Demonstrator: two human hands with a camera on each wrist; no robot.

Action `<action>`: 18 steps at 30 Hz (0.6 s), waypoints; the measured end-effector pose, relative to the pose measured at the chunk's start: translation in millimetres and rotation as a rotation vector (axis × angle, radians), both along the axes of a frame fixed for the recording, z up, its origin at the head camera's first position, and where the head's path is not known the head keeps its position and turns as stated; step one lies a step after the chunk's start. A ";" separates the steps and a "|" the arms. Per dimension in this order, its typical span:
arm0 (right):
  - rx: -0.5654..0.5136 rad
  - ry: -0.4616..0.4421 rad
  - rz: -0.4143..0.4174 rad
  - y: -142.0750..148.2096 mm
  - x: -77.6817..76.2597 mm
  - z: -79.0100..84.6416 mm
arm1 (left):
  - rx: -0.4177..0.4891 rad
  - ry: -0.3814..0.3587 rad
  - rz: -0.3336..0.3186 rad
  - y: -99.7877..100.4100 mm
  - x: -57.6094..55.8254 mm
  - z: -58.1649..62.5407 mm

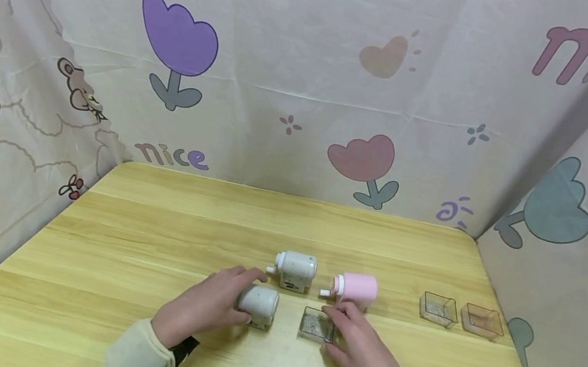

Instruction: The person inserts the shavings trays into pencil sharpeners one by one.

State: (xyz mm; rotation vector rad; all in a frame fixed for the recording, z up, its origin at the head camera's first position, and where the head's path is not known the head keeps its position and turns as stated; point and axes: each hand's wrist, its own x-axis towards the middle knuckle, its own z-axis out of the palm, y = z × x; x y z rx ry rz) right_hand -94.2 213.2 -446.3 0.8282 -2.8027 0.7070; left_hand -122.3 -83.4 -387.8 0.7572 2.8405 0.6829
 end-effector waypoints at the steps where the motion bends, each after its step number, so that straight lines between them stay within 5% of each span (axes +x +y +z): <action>1: 0.002 -0.004 0.000 -0.6 -0.1 0.0 | -0.003 0.002 -0.004 -0.1 0.1 0.4; 18: -0.037 -0.005 0.032 -11.5 -4.0 -0.3 | 0.032 0.010 -0.046 0.8 -0.2 0.3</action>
